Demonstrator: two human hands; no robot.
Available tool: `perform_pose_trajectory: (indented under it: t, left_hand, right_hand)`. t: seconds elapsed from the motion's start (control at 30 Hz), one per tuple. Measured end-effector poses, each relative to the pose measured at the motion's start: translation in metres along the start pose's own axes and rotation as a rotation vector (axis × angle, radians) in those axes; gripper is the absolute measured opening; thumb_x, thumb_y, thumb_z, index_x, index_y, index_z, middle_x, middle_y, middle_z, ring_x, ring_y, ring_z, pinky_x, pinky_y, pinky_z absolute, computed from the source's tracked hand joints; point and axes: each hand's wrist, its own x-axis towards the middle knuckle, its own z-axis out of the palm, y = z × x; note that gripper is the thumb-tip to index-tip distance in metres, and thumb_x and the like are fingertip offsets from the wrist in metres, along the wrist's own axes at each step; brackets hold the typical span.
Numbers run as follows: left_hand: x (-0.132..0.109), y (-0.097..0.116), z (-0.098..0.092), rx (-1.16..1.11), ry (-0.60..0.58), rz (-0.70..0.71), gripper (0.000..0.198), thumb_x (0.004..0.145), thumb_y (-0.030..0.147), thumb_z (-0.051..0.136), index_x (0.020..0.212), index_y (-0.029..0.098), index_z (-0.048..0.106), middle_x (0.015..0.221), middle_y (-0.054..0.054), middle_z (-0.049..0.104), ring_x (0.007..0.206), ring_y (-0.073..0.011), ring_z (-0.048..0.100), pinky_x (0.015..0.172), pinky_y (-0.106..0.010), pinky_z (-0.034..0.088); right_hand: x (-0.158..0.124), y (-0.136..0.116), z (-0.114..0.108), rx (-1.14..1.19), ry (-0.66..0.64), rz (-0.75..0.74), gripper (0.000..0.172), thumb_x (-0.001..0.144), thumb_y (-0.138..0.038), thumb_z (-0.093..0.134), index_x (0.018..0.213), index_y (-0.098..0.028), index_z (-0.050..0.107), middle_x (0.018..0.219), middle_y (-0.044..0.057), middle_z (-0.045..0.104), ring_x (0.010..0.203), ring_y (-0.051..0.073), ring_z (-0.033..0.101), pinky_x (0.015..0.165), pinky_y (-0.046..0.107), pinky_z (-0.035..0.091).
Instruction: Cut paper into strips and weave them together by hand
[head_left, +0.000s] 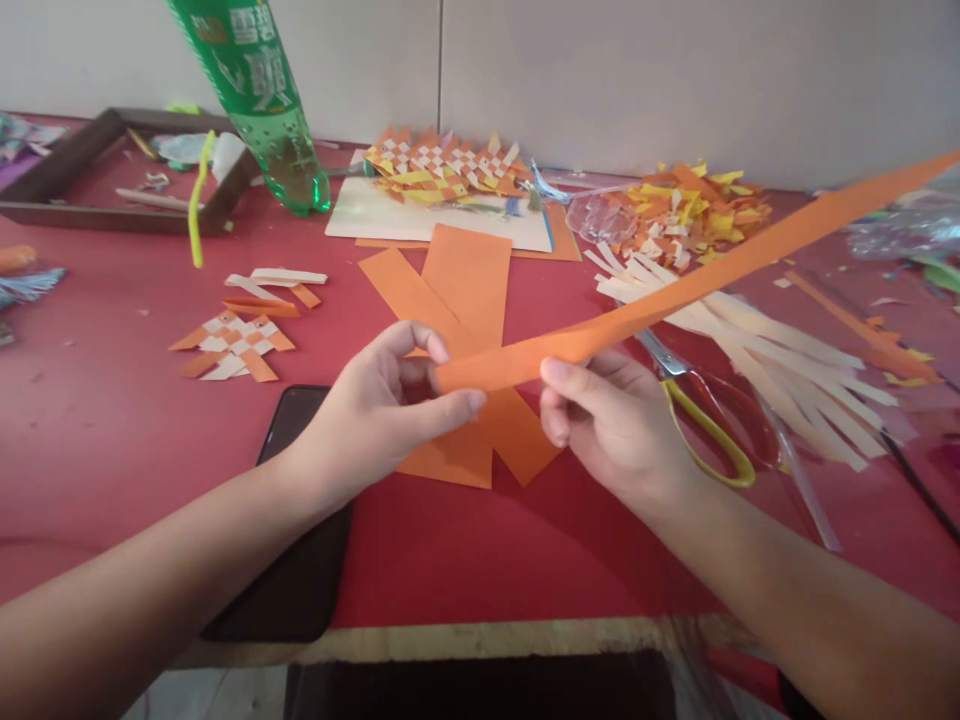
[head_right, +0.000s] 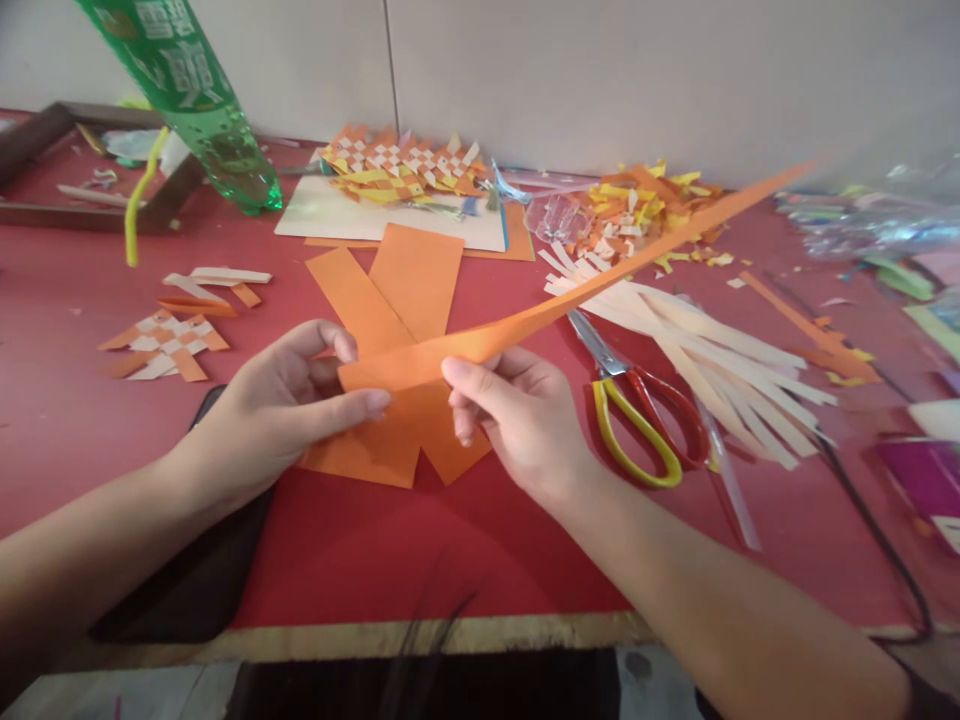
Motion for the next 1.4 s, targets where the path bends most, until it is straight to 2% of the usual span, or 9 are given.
perform_pose_trajectory:
  t: [0.17,0.3,0.37,0.43,0.53,0.67,0.9,1.23,1.4]
  left_hand:
    - [0.003,0.000,0.000,-0.106,0.142,0.036,0.026,0.077,0.018,0.073,0.089,0.022,0.050,0.062,0.008,0.056,0.061,-0.0091,0.059,0.062,-0.019,0.049]
    - [0.001,-0.002,-0.003,-0.050,0.238,0.137,0.015,0.080,0.018,0.067,0.090,0.022,0.057,0.067,0.007,0.050,0.057,-0.0069,0.051,0.059,-0.018,0.048]
    - [0.000,-0.002,-0.003,0.074,0.224,0.186,0.016,0.078,0.020,0.072,0.091,0.021,0.063,0.078,0.004,0.058,0.065,-0.0075,0.054,0.061,-0.016,0.047]
    - [-0.001,-0.003,-0.003,0.163,0.104,0.175,0.024,0.072,0.024,0.079,0.093,0.020,0.069,0.089,0.000,0.067,0.076,-0.0109,0.061,0.067,-0.018,0.050]
    - [-0.001,-0.004,-0.001,0.186,-0.027,0.066,0.021,0.071,0.033,0.081,0.085,0.019,0.075,0.083,-0.002,0.075,0.075,-0.0144,0.067,0.068,-0.021,0.054]
    - [-0.001,-0.004,0.000,0.212,0.023,0.025,0.019,0.068,0.035,0.083,0.080,0.022,0.078,0.080,0.000,0.078,0.073,-0.0132,0.070,0.065,-0.018,0.055]
    - [-0.003,-0.001,-0.001,0.293,0.002,0.048,0.016,0.070,0.037,0.082,0.079,0.023,0.079,0.076,0.001,0.077,0.065,-0.0104,0.067,0.057,-0.015,0.052]
    - [-0.003,-0.002,-0.001,0.280,-0.046,0.046,0.014,0.073,0.035,0.079,0.083,0.025,0.079,0.081,0.002,0.078,0.070,-0.0112,0.070,0.061,-0.014,0.054]
    - [-0.002,-0.003,-0.001,0.290,0.004,0.021,0.016,0.071,0.037,0.081,0.080,0.023,0.078,0.077,0.002,0.077,0.066,-0.0099,0.067,0.058,-0.015,0.051]
  right_hand:
    - [0.007,-0.004,-0.007,-0.016,0.119,-0.033,0.024,0.076,-0.027,0.076,0.058,-0.022,0.061,0.053,-0.005,0.059,0.039,0.006,0.050,0.037,0.020,0.041]
    - [0.006,-0.001,-0.013,-0.055,0.049,-0.113,0.020,0.079,-0.026,0.075,0.063,-0.022,0.063,0.051,-0.005,0.059,0.040,0.007,0.053,0.039,0.020,0.043]
    - [0.002,0.001,-0.011,-0.102,-0.087,-0.065,0.016,0.079,-0.026,0.076,0.067,-0.021,0.067,0.052,-0.004,0.062,0.040,0.008,0.056,0.039,0.020,0.045]
    - [-0.004,0.002,-0.008,-0.138,-0.221,-0.008,0.010,0.080,-0.025,0.075,0.073,-0.019,0.070,0.054,-0.003,0.064,0.042,0.009,0.058,0.041,0.020,0.048]
    - [-0.009,0.003,-0.003,-0.145,-0.303,0.029,0.009,0.079,-0.025,0.076,0.078,-0.017,0.072,0.054,-0.003,0.064,0.043,0.008,0.060,0.045,0.019,0.051]
    - [-0.008,0.004,-0.005,-0.090,-0.285,0.046,0.010,0.077,-0.026,0.078,0.079,-0.018,0.072,0.057,-0.003,0.065,0.045,0.008,0.061,0.045,0.018,0.054]
    - [-0.003,0.005,-0.010,-0.037,-0.256,0.058,0.009,0.080,-0.026,0.076,0.077,-0.018,0.073,0.054,-0.002,0.065,0.044,0.008,0.061,0.043,0.017,0.052]
    - [-0.003,0.004,-0.011,-0.005,-0.231,0.119,0.011,0.077,-0.026,0.079,0.072,-0.019,0.073,0.054,-0.005,0.064,0.038,0.006,0.058,0.038,0.014,0.048]
    - [0.000,0.003,-0.009,0.018,-0.205,0.127,0.010,0.076,-0.026,0.079,0.073,-0.018,0.074,0.057,-0.004,0.065,0.041,0.007,0.060,0.040,0.016,0.052]
